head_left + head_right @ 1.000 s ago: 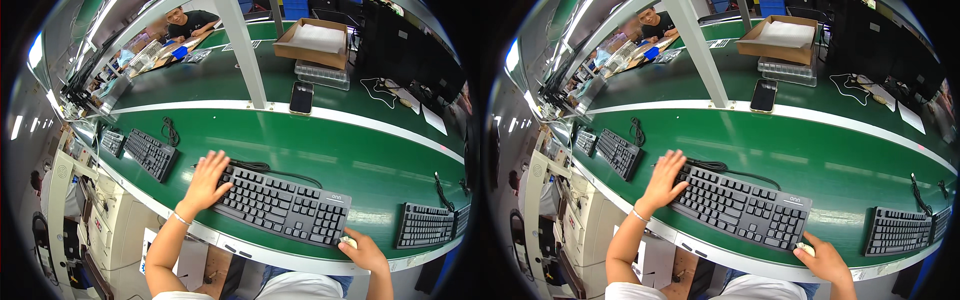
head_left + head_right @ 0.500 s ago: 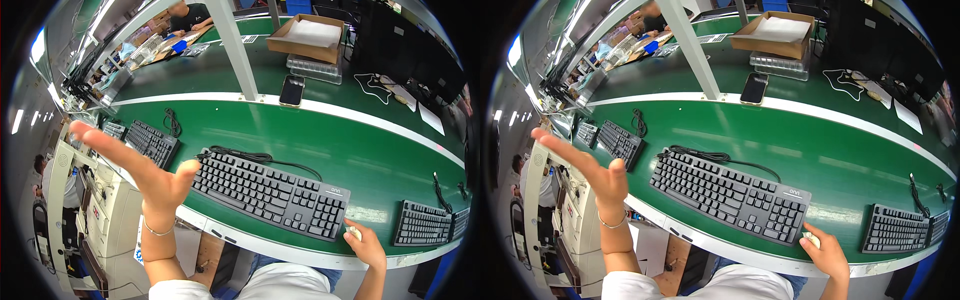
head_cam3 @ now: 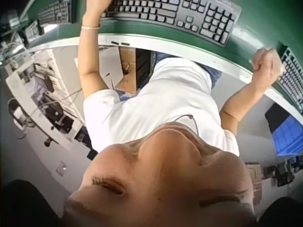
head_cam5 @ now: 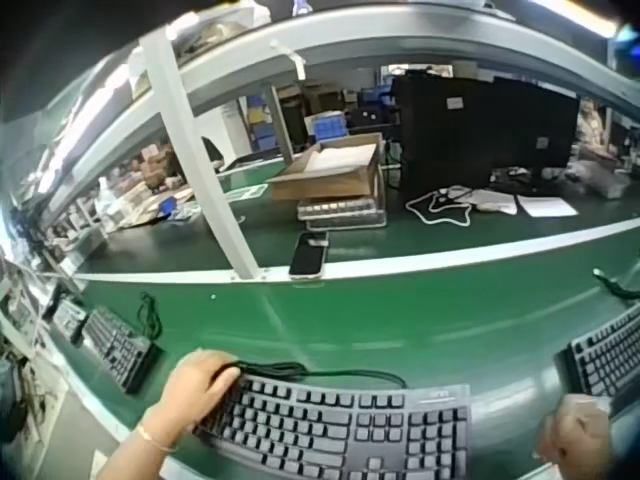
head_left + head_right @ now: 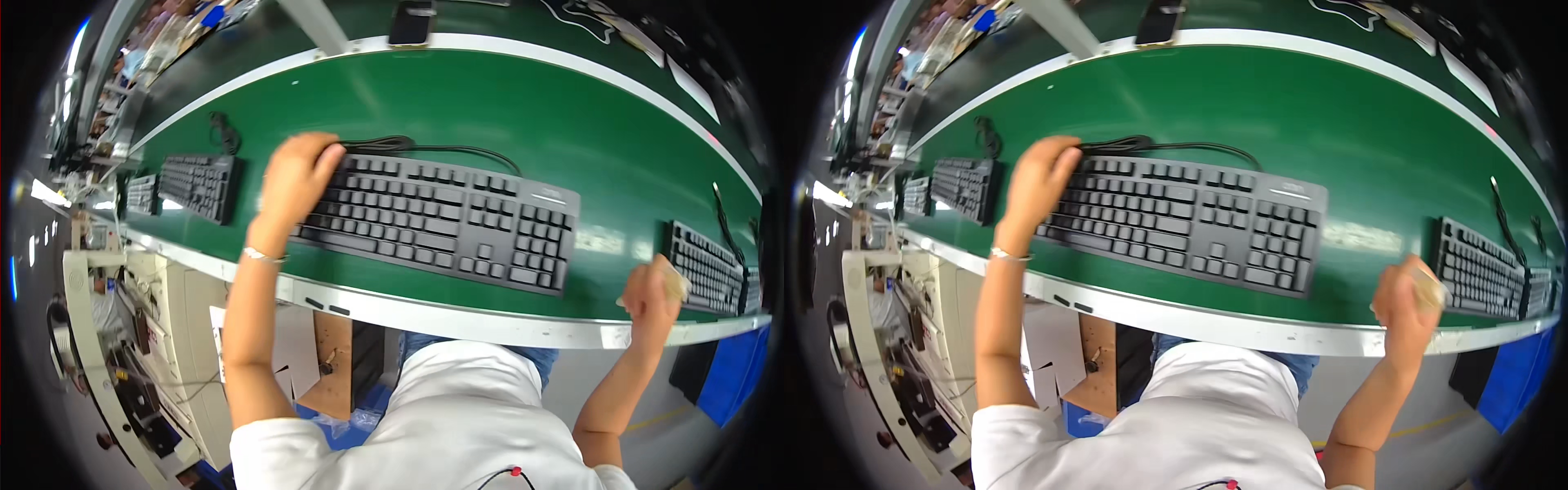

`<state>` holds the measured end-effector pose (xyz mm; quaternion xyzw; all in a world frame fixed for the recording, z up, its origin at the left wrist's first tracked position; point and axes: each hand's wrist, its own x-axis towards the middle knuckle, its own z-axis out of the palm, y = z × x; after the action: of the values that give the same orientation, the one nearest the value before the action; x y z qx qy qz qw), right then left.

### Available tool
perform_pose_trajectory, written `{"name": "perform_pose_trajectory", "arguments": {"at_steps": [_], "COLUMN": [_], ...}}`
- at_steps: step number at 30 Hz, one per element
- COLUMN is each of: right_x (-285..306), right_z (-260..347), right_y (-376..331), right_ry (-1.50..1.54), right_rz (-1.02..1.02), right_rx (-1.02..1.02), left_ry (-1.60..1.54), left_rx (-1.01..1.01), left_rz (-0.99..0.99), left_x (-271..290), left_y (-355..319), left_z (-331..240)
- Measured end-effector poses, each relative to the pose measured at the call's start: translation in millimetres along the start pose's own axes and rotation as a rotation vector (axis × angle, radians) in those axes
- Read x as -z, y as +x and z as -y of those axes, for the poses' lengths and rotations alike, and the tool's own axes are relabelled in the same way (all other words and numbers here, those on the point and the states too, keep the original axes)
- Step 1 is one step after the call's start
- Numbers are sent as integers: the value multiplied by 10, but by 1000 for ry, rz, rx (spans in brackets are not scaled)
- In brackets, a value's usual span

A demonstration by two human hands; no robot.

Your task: The recorder is using a handheld tool to brush and clean dust from multiple computer keyboards lined up on a factory assembly line.

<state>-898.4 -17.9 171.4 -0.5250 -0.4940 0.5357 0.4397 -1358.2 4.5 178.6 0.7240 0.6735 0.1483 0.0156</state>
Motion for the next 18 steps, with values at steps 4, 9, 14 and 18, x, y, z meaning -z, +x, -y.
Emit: {"name": "perform_pose_trajectory", "arguments": {"at_steps": [4,9,14,18], "right_x": [-209,-889,-1352,-1413], "right_z": [21,186,129,139], "right_y": [259,683,1034,1153], "right_ry": [675,1012,1109,944], "right_rz": [486,625,769,809], "right_rx": [386,247,41,-37], "left_ry": [-13,-4,256,211], "left_rx": [14,-18,-42,-103], "left_rz": [-114,-30,-368,-86], "left_x": [-524,-451,-235,-294], "left_y": [-125,-133,-217,-652], "left_z": [33,-371,-430,-562]}}
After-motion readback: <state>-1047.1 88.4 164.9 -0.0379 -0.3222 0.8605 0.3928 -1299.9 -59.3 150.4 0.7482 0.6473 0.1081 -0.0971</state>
